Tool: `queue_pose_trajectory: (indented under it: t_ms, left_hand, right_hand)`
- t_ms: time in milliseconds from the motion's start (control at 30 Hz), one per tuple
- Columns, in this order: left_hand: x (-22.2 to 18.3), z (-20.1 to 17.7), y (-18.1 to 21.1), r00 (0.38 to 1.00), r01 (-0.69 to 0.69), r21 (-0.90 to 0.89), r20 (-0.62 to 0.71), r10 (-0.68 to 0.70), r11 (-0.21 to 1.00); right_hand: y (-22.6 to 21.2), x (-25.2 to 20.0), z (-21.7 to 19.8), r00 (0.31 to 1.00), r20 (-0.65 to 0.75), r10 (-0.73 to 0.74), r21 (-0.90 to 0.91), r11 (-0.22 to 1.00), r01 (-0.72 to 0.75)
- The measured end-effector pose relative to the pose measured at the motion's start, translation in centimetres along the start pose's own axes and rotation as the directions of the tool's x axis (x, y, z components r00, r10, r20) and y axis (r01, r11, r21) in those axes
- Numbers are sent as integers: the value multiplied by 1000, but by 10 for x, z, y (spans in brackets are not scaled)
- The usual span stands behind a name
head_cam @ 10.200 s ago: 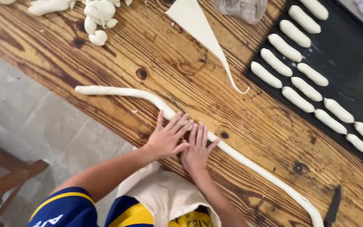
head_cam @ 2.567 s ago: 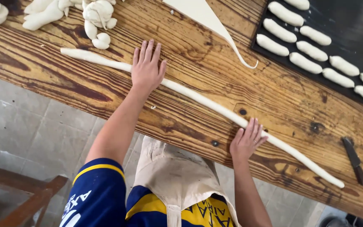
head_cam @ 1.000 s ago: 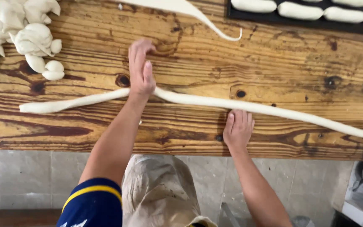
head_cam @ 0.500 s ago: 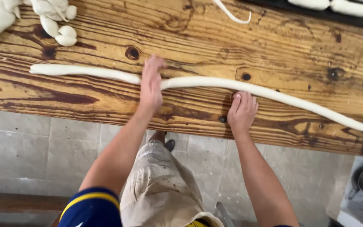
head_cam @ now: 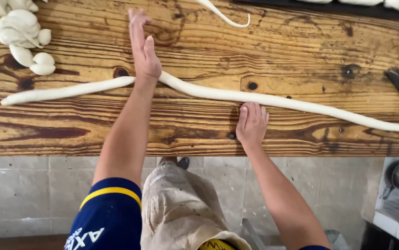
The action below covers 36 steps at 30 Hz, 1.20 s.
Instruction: Rolling out dough into strips, cutting them into smaller pieces, and placing them on a baking tray
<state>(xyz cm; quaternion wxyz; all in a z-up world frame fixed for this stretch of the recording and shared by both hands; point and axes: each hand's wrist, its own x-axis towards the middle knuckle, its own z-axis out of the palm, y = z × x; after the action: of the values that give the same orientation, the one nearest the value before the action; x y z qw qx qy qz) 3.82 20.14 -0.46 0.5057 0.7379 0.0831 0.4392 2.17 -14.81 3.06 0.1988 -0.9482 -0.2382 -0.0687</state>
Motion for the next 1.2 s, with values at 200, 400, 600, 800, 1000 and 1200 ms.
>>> queue_pose_trajectory:
  t_ms: [200,400,600,800,1000,1200]
  left_hand:
    - [-62,-23,68,871,383,241,226,-436,892]
    - [-125,-31,62,953,263,215,93,-288,941]
    - [-55,2,-13,991,102,-142,-71,-113,985]
    - [-73,-2,5,996,11,91,85,-19,996]
    - [-111,-67,78,918,-45,411,376,-124,910]
    - [-71,-178,22,869,-426,644,487,89,636]
  right_hand:
    - [-2,3,-2,998,-52,-43,-15,999,42]
    - [14,-1,9,999,-10,31,-35,999,-31]
    - [12,-2,4,1000,7,14,7,1000,-14]
    - [18,-5,8,998,-45,-43,0,999,43]
    - [20,-7,11,997,-75,-22,13,1000,23]
    - [14,-6,9,995,-96,24,16,1000,-22]
